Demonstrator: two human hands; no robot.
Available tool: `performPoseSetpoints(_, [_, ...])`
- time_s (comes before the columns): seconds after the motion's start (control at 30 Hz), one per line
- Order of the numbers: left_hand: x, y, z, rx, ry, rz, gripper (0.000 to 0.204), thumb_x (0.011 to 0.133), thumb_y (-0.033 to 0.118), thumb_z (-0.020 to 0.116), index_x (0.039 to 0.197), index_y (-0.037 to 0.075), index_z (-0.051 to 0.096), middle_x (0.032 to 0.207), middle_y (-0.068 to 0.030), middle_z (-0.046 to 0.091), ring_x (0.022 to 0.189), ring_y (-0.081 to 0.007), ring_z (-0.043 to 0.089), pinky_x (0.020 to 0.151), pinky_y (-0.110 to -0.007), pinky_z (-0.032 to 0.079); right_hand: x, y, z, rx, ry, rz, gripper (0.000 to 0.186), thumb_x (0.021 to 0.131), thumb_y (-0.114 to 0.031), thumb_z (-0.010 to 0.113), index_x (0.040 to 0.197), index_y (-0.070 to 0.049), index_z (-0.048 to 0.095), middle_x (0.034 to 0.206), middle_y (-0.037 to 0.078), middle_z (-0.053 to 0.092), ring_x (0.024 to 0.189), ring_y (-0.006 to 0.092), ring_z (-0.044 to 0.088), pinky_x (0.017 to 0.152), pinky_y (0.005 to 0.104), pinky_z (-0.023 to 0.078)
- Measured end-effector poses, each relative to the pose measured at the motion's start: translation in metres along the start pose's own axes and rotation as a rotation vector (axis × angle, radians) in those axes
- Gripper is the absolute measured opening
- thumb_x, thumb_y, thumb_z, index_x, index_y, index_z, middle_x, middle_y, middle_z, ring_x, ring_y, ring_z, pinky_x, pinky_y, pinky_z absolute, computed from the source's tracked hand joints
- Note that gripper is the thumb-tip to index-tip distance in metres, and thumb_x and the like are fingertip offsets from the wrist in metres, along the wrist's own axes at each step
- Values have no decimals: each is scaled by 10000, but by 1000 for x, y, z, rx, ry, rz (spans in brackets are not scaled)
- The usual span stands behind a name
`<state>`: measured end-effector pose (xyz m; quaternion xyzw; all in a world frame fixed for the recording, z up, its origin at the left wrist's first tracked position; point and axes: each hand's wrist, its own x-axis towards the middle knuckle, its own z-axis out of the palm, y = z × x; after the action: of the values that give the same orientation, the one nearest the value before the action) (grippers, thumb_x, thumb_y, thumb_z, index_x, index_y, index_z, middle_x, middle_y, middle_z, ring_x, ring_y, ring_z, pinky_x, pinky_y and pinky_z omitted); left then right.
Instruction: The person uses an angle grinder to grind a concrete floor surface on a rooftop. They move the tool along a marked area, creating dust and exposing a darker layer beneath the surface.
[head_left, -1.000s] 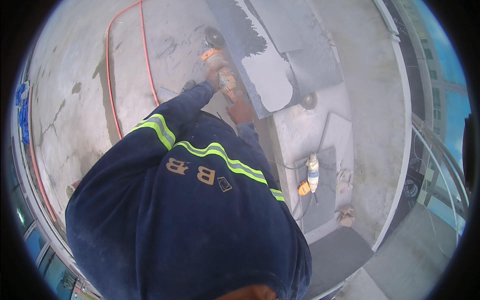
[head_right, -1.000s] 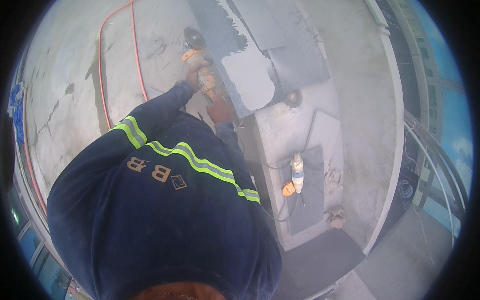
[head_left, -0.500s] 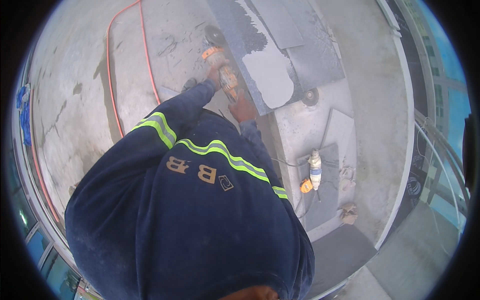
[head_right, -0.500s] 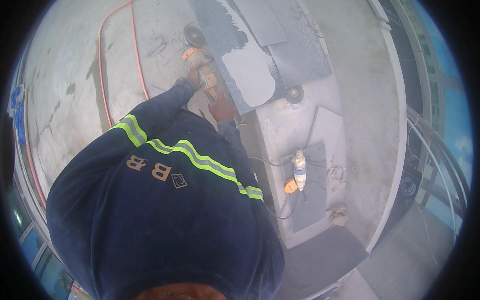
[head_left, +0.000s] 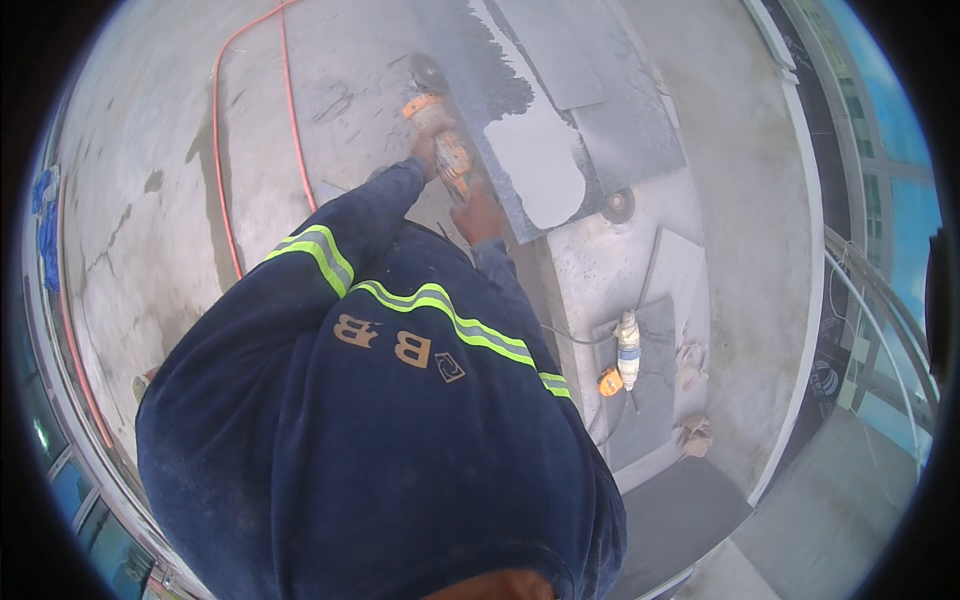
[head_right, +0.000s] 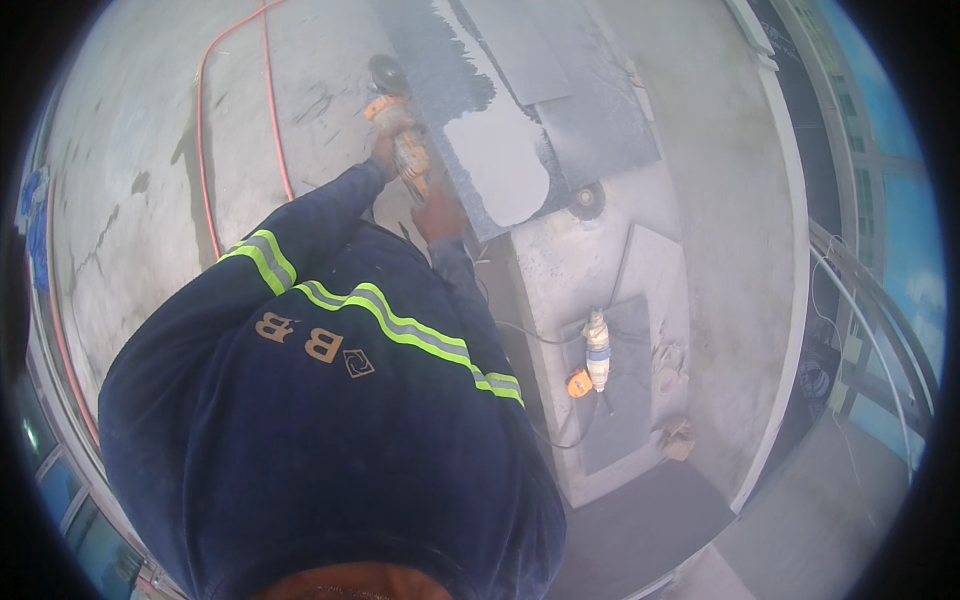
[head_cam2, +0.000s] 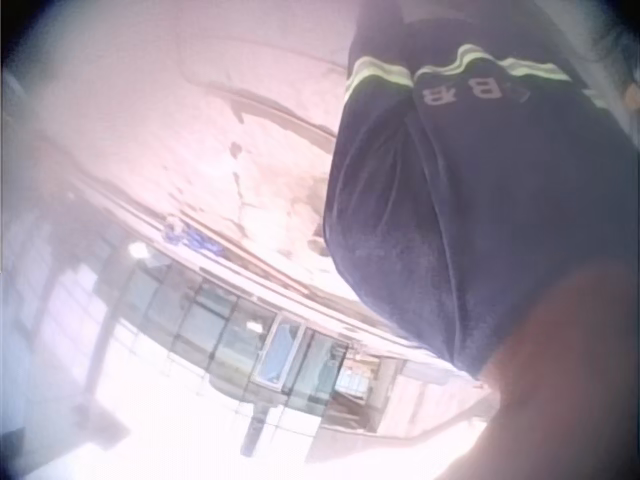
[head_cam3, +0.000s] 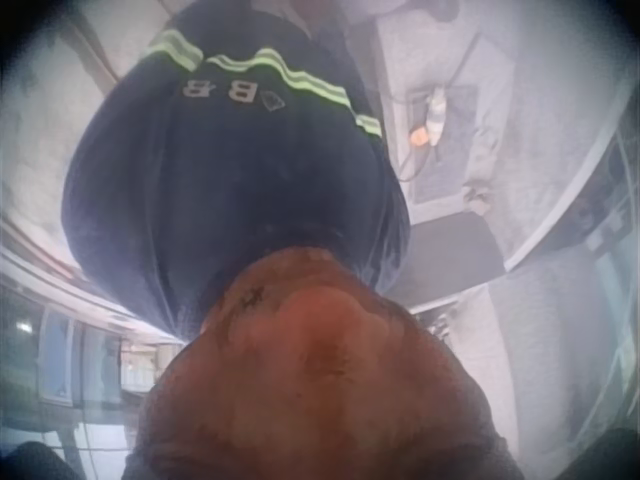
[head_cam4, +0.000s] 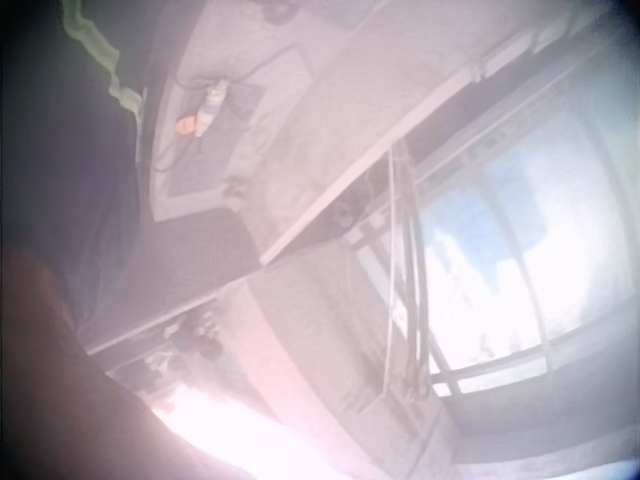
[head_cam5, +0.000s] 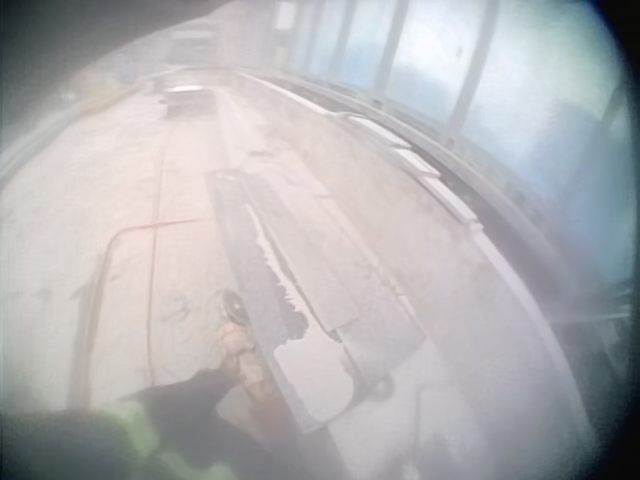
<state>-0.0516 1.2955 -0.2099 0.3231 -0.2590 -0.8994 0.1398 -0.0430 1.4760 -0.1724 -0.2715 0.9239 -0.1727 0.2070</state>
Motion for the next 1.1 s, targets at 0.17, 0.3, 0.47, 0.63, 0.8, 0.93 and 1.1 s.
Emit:
performPoseSetpoints(0.17, [-21,-16,-1,-29,0,-33,389,756,228,738,1055,70,544,854,-109,603,721,-270,648,658,-447,569,-24,12,-5,-1,-11,2,615,735,-314,700,1240,-62,457,934,228,687,904,407,666,764,518,507])
performPoseSetpoints(0.3, [-29,-23,3,-18,19,-2,381,757,215,732,1061,79,545,867,-109,598,710,-271,649,641,-448,571,-36,17,-11,6,-2,-18,625,733,-311,703,1251,-61,458,928,235,685,898,411,666,764,516,508])
performPoseSetpoints(0.47, [-23,-20,2,-29,56,4,360,760,198,712,1071,92,564,875,-96,596,736,-263,645,666,-446,572,-28,11,-5,9,0,11,663,738,-303,725,1283,-54,442,919,233,682,884,415,664,757,513,512])
performPoseSetpoints(0.63, [5,-17,-14,-13,18,-43,329,802,227,666,1090,97,576,914,-91,609,782,-255,644,701,-435,563,-14,5,4,39,104,-24,665,744,-302,730,1295,-70,438,936,222,680,882,411,662,752,514,512])
performPoseSetpoints(0.8, [11,-20,-18,5,-15,-10,329,806,248,664,1081,91,575,889,-90,611,777,-254,640,700,-430,558,-9,7,1,10,-22,30,677,751,-306,716,1326,-86,436,988,224,677,921,400,659,790,520,508])
performPoseSetpoints(0.93, [5,-13,-7,-23,-46,19,335,780,226,693,1054,86,560,839,-97,598,746,-253,641,675,-440,565,-6,6,1,-8,34,-11,657,748,-307,712,1307,-84,449,1007,225,675,932,406,656,800,519,510])
performPoseSetpoints(1.1, [-18,-31,-8,-56,-20,-3,365,769,215,706,1065,81,540,854,-114,593,744,-272,645,671,-460,569,-31,21,3,-53,41,-3,597,755,-303,694,1261,-83,465,992,217,678,927,403,660,790,517,511])
